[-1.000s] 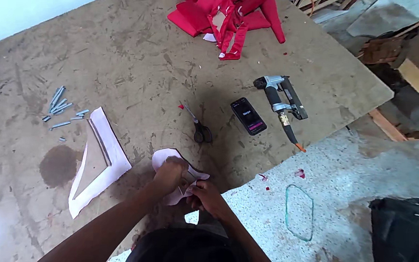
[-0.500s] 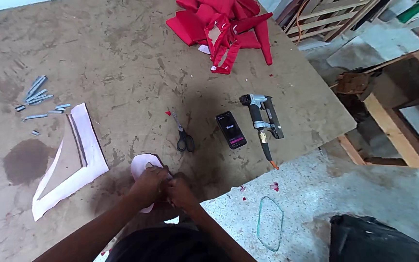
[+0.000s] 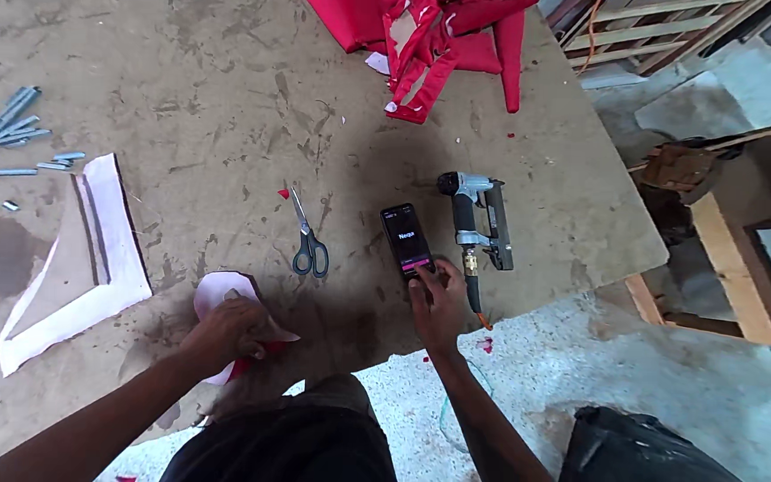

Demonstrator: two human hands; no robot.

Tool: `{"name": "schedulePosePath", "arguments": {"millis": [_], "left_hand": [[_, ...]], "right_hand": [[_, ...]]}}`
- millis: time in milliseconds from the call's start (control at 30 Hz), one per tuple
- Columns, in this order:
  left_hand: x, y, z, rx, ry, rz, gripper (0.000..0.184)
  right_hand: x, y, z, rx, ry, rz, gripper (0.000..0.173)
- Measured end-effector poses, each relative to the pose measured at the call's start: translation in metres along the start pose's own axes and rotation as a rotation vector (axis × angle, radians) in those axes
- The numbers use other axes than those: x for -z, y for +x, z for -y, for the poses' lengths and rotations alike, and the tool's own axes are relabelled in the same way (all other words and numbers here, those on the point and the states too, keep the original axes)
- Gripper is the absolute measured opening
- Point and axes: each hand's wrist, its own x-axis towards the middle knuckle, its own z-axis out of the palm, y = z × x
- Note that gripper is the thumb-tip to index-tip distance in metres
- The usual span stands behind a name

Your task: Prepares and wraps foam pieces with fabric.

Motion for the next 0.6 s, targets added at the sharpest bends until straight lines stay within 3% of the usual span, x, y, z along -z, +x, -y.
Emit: {"name": "schedulePosePath", "arguments": {"millis": [267, 400, 533, 600], "left_hand": [[0.001, -0.001, -0.002, 0.011, 0.005, -0.003, 0.037], [0.000, 0.000, -0.002, -0.009, 0.004, -0.013, 0.035], [-0.004, 0.001, 0.003, -0.047, 0.030, -0.033, 0.035], [-0.002, 0.000, 0.005, -0.062, 0.060, -0.025, 0.036]], "right_hand": [[0.043, 0.036, -0.008, 0.092, 0.105, -0.086, 0.040], [0.052, 0.093, -0.038, -0.054, -0.013, -0.031, 0.046], [0.046, 0.146, -0.041, -0.219, -0.121, 0.120, 0.071], [0.043, 0.159, -0.036, -0.265, -0.171, 0.155, 0.074]]}}
